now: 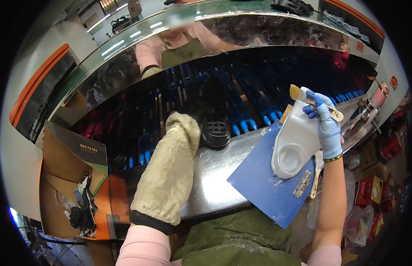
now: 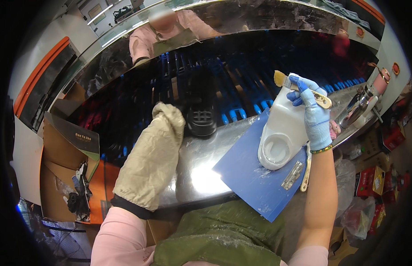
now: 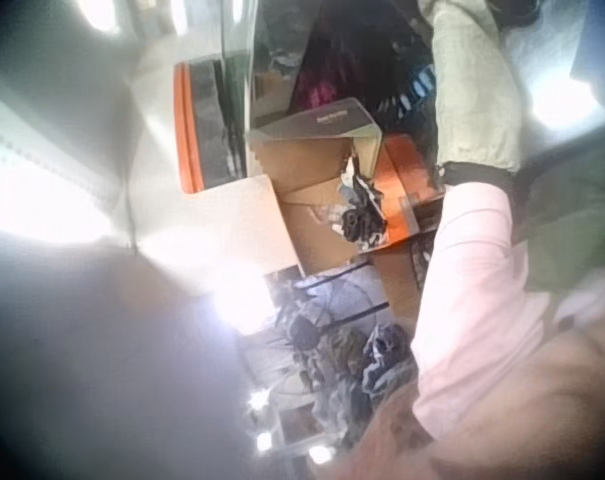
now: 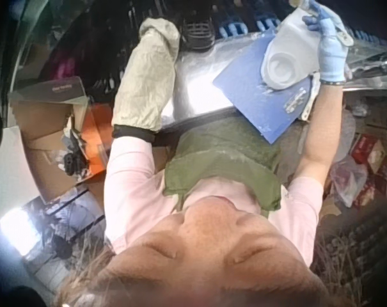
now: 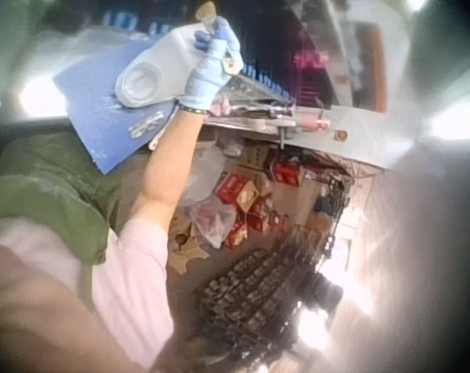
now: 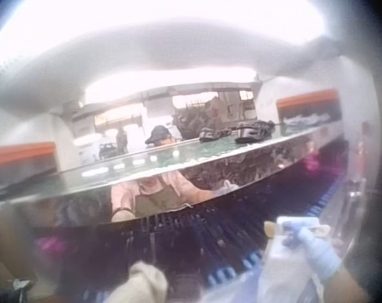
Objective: The person applies a white adhesive to the soles of black shoes using a brush. They repeatedly dip the brush into a container and spread the glue across the tread patterns of multiple shoes on a conveyor belt.
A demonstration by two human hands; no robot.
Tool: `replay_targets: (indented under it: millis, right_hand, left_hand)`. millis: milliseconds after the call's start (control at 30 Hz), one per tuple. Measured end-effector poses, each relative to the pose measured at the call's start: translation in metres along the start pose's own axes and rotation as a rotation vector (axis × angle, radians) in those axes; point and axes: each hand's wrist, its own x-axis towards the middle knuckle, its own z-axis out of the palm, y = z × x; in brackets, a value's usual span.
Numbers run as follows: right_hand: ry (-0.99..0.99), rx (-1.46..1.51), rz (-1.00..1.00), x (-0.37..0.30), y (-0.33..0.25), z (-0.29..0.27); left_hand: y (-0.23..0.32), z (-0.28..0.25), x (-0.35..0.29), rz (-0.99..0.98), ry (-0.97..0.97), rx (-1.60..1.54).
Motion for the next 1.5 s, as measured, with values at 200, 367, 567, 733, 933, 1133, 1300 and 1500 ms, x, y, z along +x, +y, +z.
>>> replay_targets:
  millis: [200,367,567,733,933,1133,1300,1500]
  right_hand:
    - [0.009,-0.037,-0.024,-0.003,0.000,-0.001]
    - [-0.017,0.010,-0.032,-0.004,0.006,-0.006]
    - [-0.039,0.049,-0.014,-0.001,0.010,-0.007]
    - [-0.010,-0.003,-0.084,-0.004,0.009,-0.007]
    - [-0.098,0.251,0.079,-0.055,-0.008,0.002]
    - [-0.199,-0.104,0.274,-0.127,-0.037,0.003]
    - [-0.103,-0.292,0.270,-0.135,-0.035,-0.017]
    - [-0.117,-0.668,0.249,-0.131,0.018,-0.022]
  left_hand:
    - [-0.068,0.011,0.007,0.002,0.331,0.258]
    - [-0.078,0.052,-0.004,0.008,0.602,0.960]
    - [-0.069,0.157,-0.119,-0.573,1.084,2.069]
    - [-0.035,0.212,-0.240,-0.846,0.383,3.037]
    - [-0.131,0.158,-0.246,-0.108,0.855,2.626]
    - [-0.242,0.048,-0.237,0.061,0.993,1.263]
    - [-0.169,-0.071,-0.344,0.039,0.634,0.740]
    - [-0.170,-0.088,-0.297,-0.234,0.680,0.600]
